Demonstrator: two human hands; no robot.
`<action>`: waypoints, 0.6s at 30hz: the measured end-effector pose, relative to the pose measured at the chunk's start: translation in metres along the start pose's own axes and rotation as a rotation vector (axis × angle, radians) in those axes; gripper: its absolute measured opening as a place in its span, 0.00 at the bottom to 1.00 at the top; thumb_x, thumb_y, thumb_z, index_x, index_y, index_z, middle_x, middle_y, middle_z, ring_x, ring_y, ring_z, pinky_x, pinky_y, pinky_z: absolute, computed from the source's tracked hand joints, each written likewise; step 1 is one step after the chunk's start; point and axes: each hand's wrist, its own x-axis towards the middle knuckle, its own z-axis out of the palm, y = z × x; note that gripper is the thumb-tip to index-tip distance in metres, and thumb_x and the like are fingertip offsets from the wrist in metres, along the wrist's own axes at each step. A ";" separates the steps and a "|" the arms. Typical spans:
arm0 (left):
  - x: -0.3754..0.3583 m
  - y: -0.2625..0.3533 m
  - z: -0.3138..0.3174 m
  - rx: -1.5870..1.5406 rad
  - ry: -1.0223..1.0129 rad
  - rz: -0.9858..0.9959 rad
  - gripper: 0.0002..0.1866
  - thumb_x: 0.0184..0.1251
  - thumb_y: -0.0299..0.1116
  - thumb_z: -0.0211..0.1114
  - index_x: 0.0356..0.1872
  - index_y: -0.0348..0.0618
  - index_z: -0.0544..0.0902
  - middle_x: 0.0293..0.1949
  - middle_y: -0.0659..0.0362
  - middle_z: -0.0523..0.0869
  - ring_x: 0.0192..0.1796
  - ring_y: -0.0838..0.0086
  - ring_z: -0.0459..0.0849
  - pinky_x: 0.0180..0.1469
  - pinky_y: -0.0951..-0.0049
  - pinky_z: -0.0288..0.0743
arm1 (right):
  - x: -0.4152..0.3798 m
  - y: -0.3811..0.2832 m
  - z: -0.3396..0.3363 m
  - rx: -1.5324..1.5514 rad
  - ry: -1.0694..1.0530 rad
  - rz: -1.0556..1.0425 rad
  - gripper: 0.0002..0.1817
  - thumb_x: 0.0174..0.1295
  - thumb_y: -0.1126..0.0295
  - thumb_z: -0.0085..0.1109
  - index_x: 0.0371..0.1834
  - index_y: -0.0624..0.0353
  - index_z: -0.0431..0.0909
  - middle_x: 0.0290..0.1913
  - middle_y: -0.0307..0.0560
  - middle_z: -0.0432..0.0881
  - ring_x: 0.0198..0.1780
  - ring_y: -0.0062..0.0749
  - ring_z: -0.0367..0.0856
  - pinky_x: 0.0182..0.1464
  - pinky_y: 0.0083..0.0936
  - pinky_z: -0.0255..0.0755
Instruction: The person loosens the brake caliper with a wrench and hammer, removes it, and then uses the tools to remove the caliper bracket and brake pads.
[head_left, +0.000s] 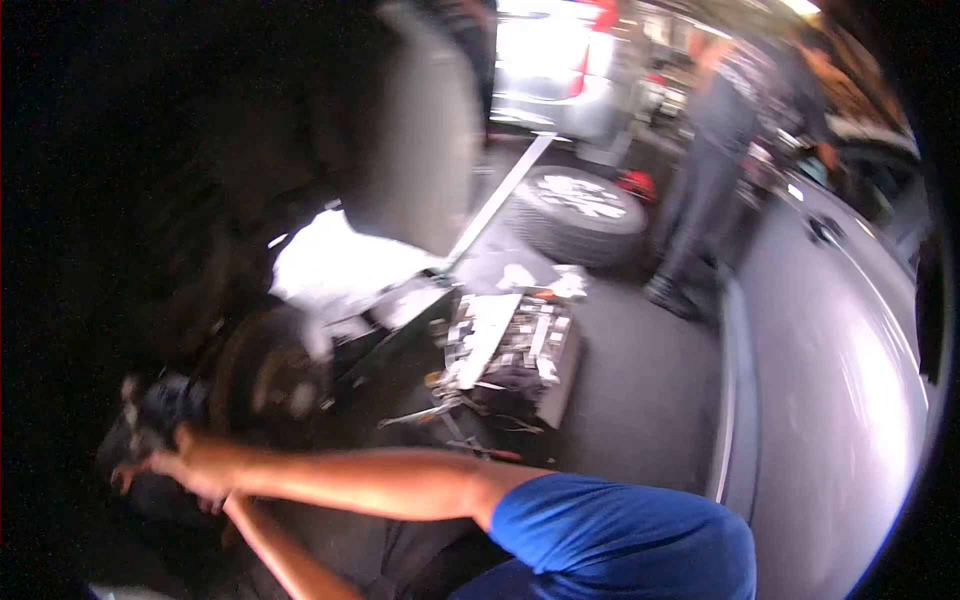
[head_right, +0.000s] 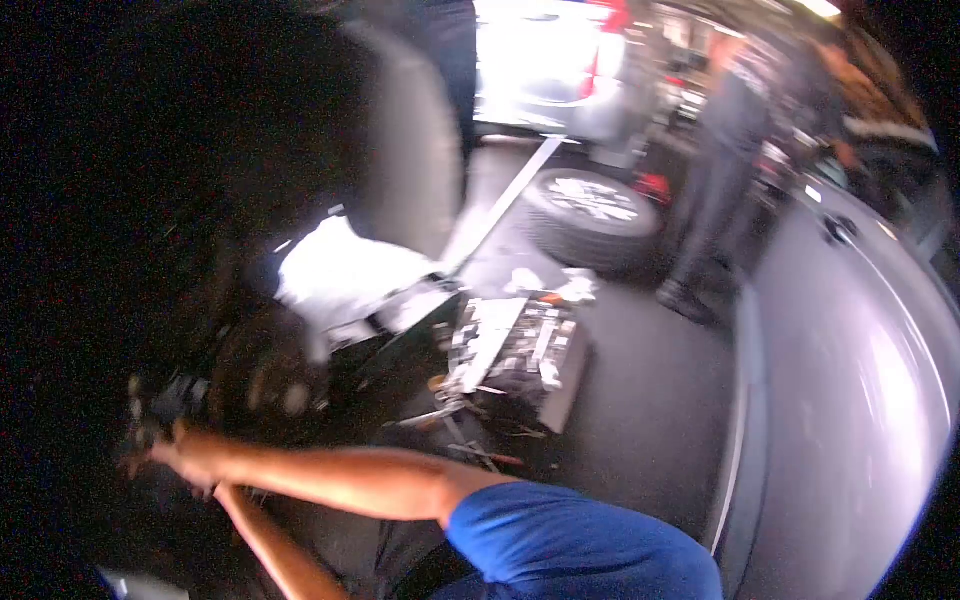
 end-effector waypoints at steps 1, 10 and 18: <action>-0.001 0.004 0.001 0.034 0.007 0.006 0.13 0.72 0.39 0.58 0.40 0.39 0.81 0.37 0.60 0.83 0.37 0.76 0.81 0.37 0.72 0.75 | 0.004 0.009 0.007 0.056 0.018 0.011 0.23 0.67 0.52 0.54 0.36 0.67 0.74 0.22 0.46 0.77 0.21 0.27 0.75 0.24 0.30 0.69; -0.010 0.022 0.017 0.070 -0.010 -0.012 0.15 0.73 0.41 0.56 0.44 0.37 0.81 0.42 0.57 0.82 0.41 0.73 0.80 0.41 0.70 0.75 | -0.003 0.004 0.003 -0.107 0.289 0.018 0.22 0.60 0.59 0.60 0.45 0.70 0.71 0.29 0.52 0.78 0.30 0.35 0.76 0.33 0.35 0.70; -0.007 0.021 0.012 0.072 -0.023 -0.021 0.18 0.74 0.43 0.55 0.47 0.35 0.80 0.46 0.54 0.82 0.44 0.70 0.80 0.45 0.68 0.74 | -0.025 -0.011 0.004 0.026 0.243 0.046 0.17 0.67 0.61 0.55 0.44 0.67 0.68 0.23 0.46 0.76 0.24 0.28 0.76 0.28 0.32 0.68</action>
